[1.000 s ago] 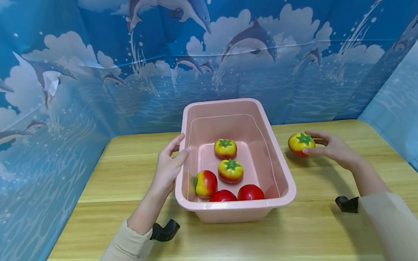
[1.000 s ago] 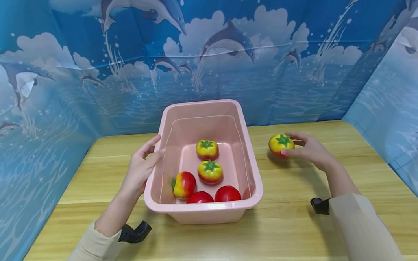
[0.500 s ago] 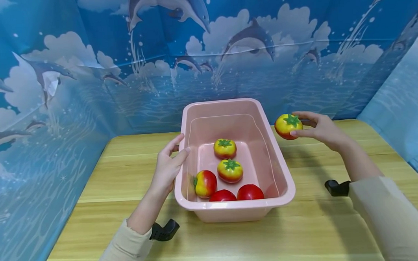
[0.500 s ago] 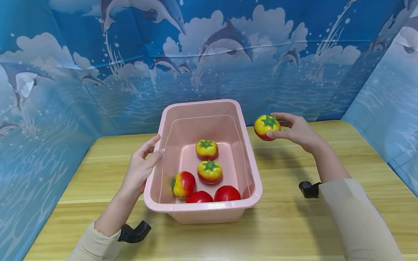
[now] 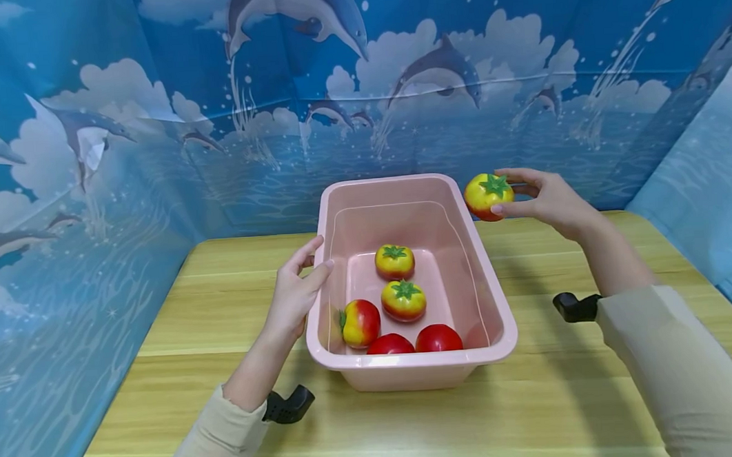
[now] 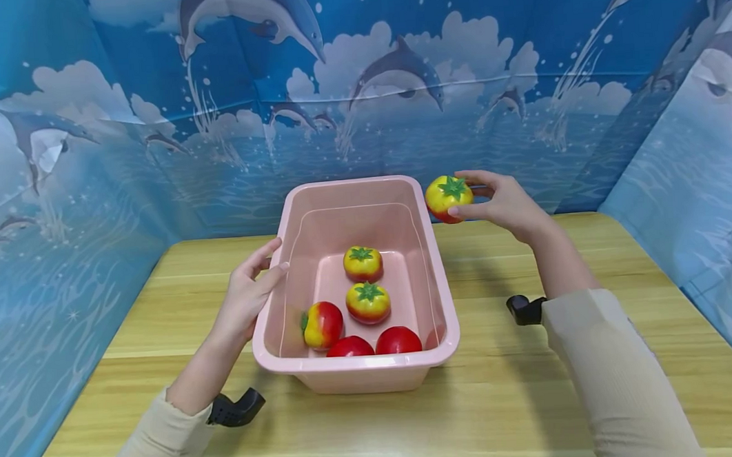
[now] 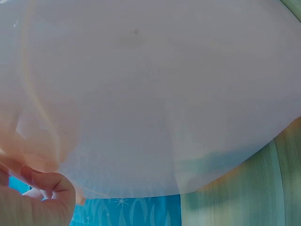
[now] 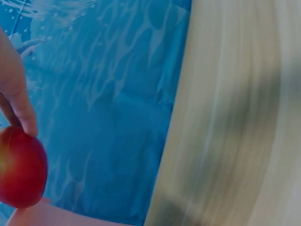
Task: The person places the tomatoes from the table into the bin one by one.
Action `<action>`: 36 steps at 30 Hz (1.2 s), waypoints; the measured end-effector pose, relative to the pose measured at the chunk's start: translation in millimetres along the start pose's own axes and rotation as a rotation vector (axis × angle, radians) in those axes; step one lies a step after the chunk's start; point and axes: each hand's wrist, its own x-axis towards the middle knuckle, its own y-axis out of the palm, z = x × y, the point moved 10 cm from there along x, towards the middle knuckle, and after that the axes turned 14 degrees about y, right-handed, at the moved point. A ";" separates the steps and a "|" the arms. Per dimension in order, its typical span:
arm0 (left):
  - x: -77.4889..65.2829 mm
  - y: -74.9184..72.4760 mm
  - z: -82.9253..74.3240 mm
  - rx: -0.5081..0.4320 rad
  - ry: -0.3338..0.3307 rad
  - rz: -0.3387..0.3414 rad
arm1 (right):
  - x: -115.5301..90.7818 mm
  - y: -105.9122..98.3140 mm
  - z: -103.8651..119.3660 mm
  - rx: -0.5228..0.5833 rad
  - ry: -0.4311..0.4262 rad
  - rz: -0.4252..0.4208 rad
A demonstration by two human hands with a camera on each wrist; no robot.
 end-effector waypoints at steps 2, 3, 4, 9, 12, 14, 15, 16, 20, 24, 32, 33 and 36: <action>0.0 -0.3 0.2 0.001 -0.003 -0.002 | -0.8 -0.3 6.4 0.004 -0.008 -0.004; -0.1 -0.3 0.2 0.002 -0.004 -0.002 | -1.0 -0.8 8.8 0.006 -0.010 -0.008; -0.1 -0.2 0.1 0.002 -0.004 -0.001 | -1.2 -1.3 10.7 0.003 -0.010 -0.013; -0.9 0.4 -1.7 -0.002 0.002 0.001 | -0.2 -2.4 16.3 0.005 -0.014 -0.023; -0.8 0.6 -2.2 -0.002 0.003 0.003 | -0.4 -1.9 19.8 0.016 -0.024 -0.028; -0.8 0.8 -2.7 0.000 0.002 0.004 | -1.2 -1.4 22.5 0.021 -0.027 -0.033; -0.6 0.9 -2.7 0.001 0.002 0.005 | -1.0 -1.0 24.0 0.027 -0.031 -0.032; -0.6 0.9 -2.8 0.003 0.001 0.005 | -1.0 -0.4 25.4 0.033 -0.033 -0.030; -0.7 1.1 -2.6 0.012 -0.001 0.005 | 0.6 3.6 32.3 0.052 -0.047 -0.015; -1.1 0.8 -2.0 0.013 -0.002 0.003 | 2.5 10.1 39.5 0.061 -0.061 0.008; -0.7 0.5 -1.4 0.006 0.000 -0.002 | 4.7 22.3 52.2 0.072 -0.083 0.035; -0.6 0.5 -1.2 0.006 0.000 -0.002 | 5.1 23.7 53.8 0.068 -0.084 0.038; -0.4 0.3 -1.0 0.004 -0.001 -0.002 | 6.2 27.0 60.9 0.047 -0.091 0.041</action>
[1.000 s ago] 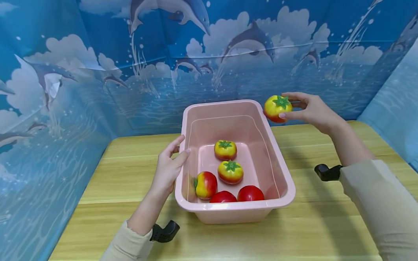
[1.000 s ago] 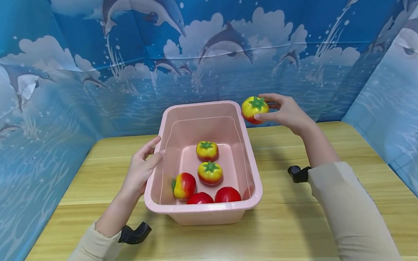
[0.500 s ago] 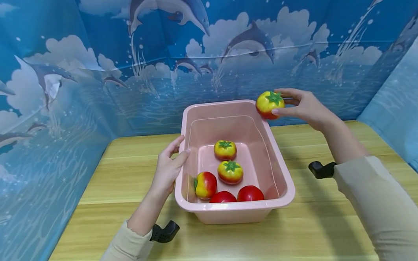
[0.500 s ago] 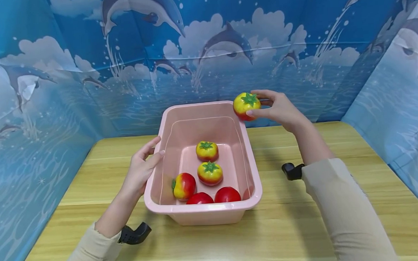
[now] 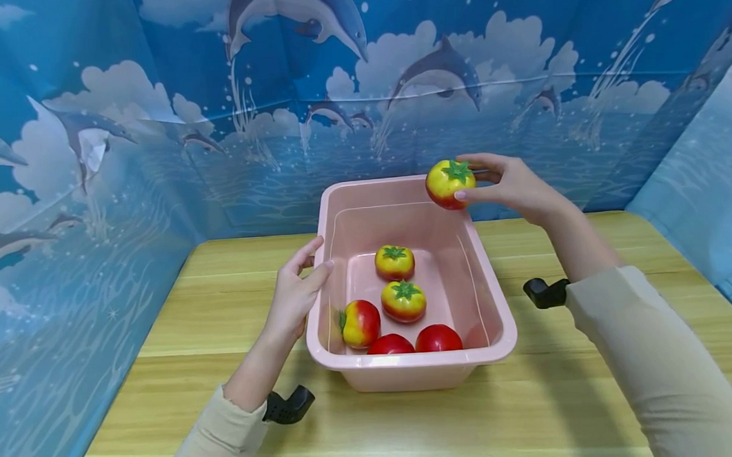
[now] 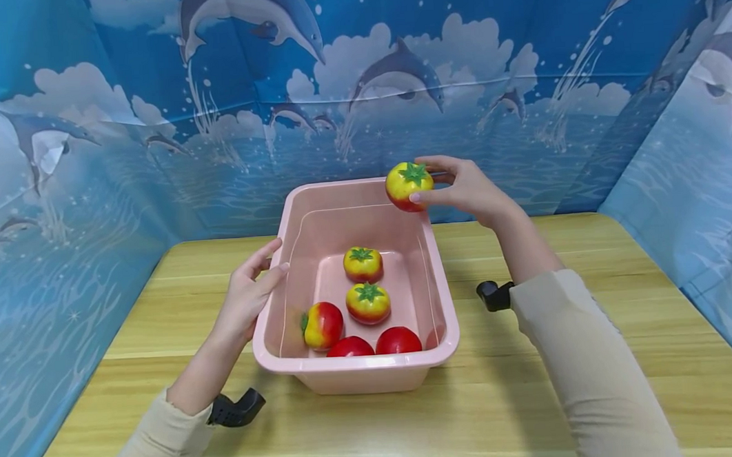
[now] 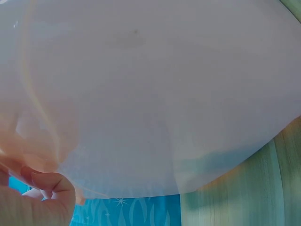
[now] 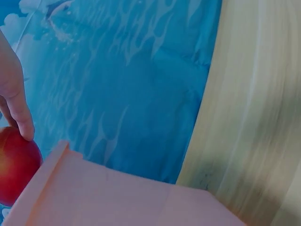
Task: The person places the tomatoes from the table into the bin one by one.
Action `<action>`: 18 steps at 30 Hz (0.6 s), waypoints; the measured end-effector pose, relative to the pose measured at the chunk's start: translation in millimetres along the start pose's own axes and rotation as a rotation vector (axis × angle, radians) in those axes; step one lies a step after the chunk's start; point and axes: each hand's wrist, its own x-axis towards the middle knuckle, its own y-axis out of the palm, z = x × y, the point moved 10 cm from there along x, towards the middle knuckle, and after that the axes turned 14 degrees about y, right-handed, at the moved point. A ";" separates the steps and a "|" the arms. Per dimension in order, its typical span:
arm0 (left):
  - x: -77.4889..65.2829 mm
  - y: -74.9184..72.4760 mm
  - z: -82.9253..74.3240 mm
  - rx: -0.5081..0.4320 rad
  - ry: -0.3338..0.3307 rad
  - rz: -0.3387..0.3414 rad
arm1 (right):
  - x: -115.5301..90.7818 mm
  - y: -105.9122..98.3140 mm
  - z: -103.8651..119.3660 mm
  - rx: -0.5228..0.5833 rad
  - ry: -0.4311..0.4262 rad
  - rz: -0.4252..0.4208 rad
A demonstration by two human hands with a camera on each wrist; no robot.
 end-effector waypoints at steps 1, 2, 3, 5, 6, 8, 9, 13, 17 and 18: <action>0.0 0.0 0.1 0.000 0.000 0.001 | 0.5 0.7 3.3 -0.007 -0.007 0.000; -0.1 0.1 0.2 -0.001 -0.001 0.001 | 1.1 1.2 6.6 -0.016 -0.013 -0.001; -0.2 0.1 0.3 0.001 -0.001 0.002 | 1.6 1.9 10.3 -0.018 -0.022 0.000; -0.1 0.0 0.8 0.002 -0.001 0.002 | 2.3 4.0 17.9 -0.023 -0.034 0.008; -0.2 -0.1 0.9 0.003 -0.001 0.002 | 2.6 5.4 21.5 -0.028 -0.039 0.014; -0.4 -0.4 1.1 0.007 -0.003 0.000 | 3.7 8.9 27.3 -0.033 -0.043 0.031; -0.6 -0.4 1.0 0.007 -0.002 -0.001 | 4.1 10.8 30.0 -0.034 -0.047 0.039; -1.1 0.8 0.5 0.007 0.002 0.006 | 5.7 16.6 39.7 -0.040 -0.063 0.060; -1.7 0.5 1.0 0.010 0.000 0.004 | 7.5 20.5 49.7 -0.041 -0.071 0.063; -2.0 -0.2 1.3 0.012 -0.002 -0.001 | 8.1 21.4 52.3 -0.041 -0.073 0.063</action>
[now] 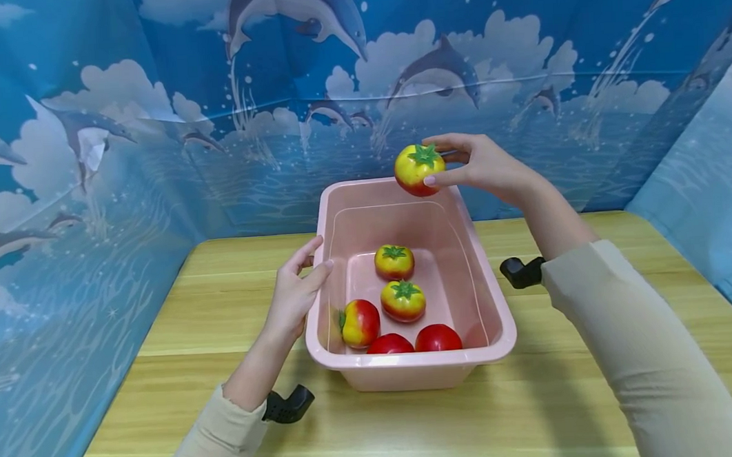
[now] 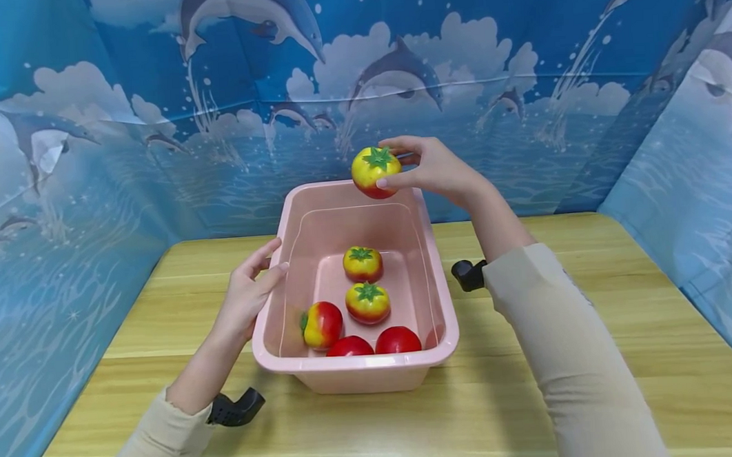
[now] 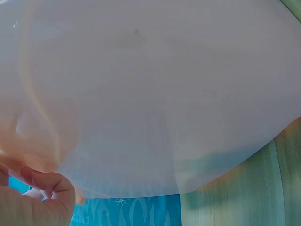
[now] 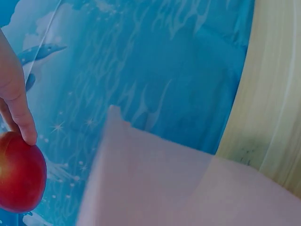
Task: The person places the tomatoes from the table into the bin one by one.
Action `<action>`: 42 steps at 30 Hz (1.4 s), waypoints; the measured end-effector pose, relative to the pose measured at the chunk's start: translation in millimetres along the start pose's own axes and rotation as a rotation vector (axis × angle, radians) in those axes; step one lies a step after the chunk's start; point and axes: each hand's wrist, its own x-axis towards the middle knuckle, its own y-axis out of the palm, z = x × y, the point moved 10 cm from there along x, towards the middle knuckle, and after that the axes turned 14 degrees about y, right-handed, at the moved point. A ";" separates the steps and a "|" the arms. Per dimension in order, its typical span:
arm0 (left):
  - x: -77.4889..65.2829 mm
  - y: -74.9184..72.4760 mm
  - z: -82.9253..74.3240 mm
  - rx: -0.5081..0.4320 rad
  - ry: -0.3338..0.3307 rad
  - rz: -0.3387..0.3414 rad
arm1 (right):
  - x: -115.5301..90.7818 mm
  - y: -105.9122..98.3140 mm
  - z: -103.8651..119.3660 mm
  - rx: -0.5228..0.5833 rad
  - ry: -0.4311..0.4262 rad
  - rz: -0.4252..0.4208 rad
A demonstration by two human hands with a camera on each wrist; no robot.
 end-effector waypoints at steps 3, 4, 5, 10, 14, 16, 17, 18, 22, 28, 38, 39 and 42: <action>-0.1 -1.0 0.3 0.003 -0.003 -0.006 | 2.6 2.2 7.6 -0.004 -0.009 0.001; -0.2 -1.1 0.3 0.004 -0.002 -0.006 | 3.4 3.0 10.2 -0.006 -0.015 0.001; -0.2 -1.2 0.1 0.005 -0.002 -0.007 | 3.9 4.0 13.2 -0.010 -0.024 0.001; -0.6 0.0 -0.6 0.004 -0.003 -0.001 | 4.4 11.1 27.4 -0.019 -0.067 0.010; -1.1 0.9 -0.9 0.002 -0.009 0.001 | 5.1 17.8 34.9 -0.007 -0.090 0.023; -1.4 0.8 -1.0 0.003 -0.011 0.000 | 6.0 21.1 37.2 -0.004 -0.097 0.027; -1.3 0.7 -0.9 0.004 -0.009 0.000 | 6.4 22.7 37.7 -0.005 -0.098 0.029; -1.2 0.5 -0.7 0.006 -0.008 0.000 | 6.9 24.3 37.9 -0.006 -0.098 0.030; -0.5 0.1 -0.3 0.008 -0.002 -0.004 | 9.3 31.7 37.5 -0.013 -0.105 0.041; -0.3 0.6 -0.2 0.013 -0.006 -0.003 | 11.9 47.5 34.9 0.004 -0.099 0.073; -0.1 1.2 -1.3 0.016 -0.004 -0.002 | 19.0 77.1 25.7 -0.002 -0.068 0.126; 0.0 1.0 -1.3 0.017 -0.003 -0.001 | 19.4 79.6 25.2 -0.006 -0.068 0.132; 0.1 0.0 -1.6 0.016 -0.004 -0.006 | 21.2 85.2 24.6 -0.021 -0.065 0.145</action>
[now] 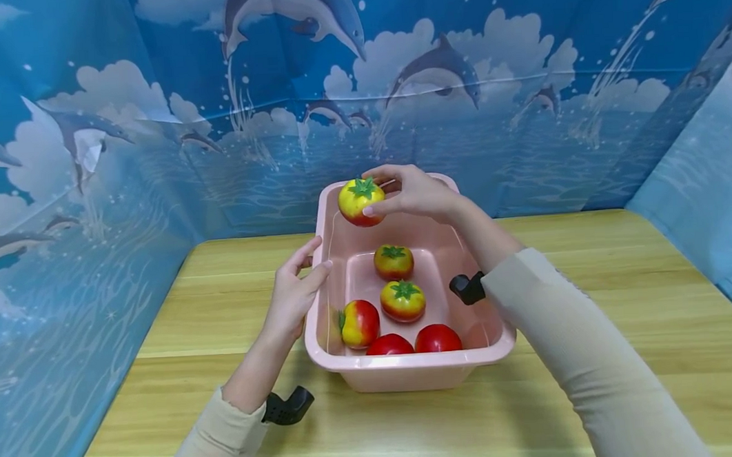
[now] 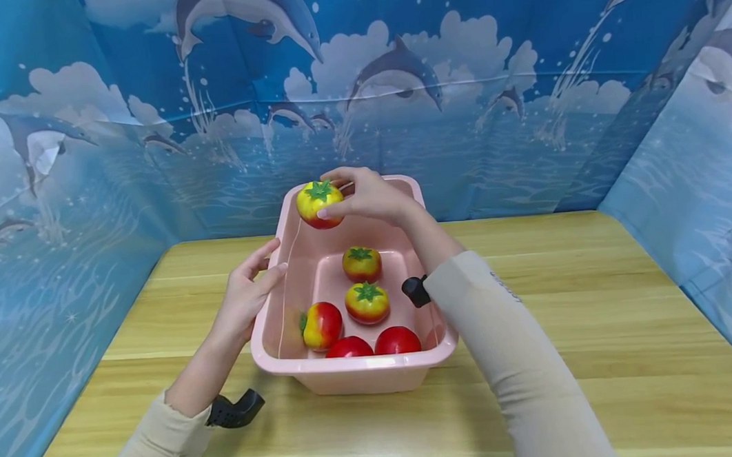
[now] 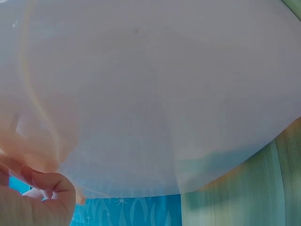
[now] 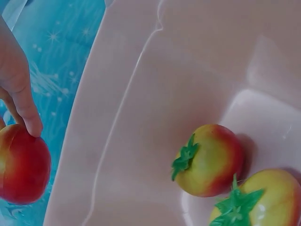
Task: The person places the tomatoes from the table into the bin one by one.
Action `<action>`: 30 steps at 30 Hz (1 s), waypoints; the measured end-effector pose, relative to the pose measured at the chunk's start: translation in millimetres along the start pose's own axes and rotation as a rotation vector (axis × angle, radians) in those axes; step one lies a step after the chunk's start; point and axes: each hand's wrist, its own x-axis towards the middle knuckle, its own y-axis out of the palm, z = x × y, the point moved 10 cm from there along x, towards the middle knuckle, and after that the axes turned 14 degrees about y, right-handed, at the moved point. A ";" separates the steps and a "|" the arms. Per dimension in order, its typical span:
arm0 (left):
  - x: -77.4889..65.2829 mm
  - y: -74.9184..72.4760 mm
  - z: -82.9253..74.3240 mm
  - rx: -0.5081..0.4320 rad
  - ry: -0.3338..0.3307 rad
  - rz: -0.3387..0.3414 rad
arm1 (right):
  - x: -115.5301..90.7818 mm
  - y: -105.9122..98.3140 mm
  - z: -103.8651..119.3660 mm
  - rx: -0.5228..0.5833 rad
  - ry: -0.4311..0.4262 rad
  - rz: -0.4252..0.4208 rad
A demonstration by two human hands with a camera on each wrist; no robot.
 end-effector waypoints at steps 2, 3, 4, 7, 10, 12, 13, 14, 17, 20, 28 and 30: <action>0.1 -0.1 0.0 -0.002 0.003 0.000 | 0.8 2.0 -0.5 -0.011 0.007 0.002; 0.0 0.0 0.1 -0.002 0.003 0.001 | 1.0 2.8 -1.0 -0.019 0.011 0.003; 0.0 0.2 0.1 -0.003 0.003 0.002 | 1.0 3.7 -1.7 -0.026 0.016 0.006; 0.0 0.8 0.0 -0.007 0.004 0.004 | 1.0 7.2 -3.6 -0.042 0.023 0.016; -0.3 1.1 -0.1 -0.011 0.001 0.005 | 0.7 11.5 -6.0 -0.062 0.024 0.027; -0.3 0.9 -0.2 -0.013 -0.002 0.005 | 1.1 15.0 -6.7 -0.078 0.020 0.033; -0.1 0.8 -0.1 -0.011 -0.002 0.007 | 1.0 16.8 -6.6 -0.085 0.015 0.038; -0.1 0.4 0.2 -0.012 -0.005 0.005 | 1.2 18.5 -6.4 -0.091 0.011 0.041; 0.3 -0.2 0.3 -0.013 -0.009 0.004 | 1.6 23.4 -4.8 -0.103 -0.003 0.050; 0.4 -0.4 0.7 -0.012 -0.012 0.003 | 2.4 28.3 -4.9 -0.116 -0.010 0.068; 0.0 0.1 1.6 -0.009 -0.016 0.006 | 2.5 39.6 -6.0 -0.191 -0.025 0.112; -0.6 1.1 1.1 -0.011 -0.022 0.010 | 1.9 39.7 -7.9 -0.201 -0.017 0.114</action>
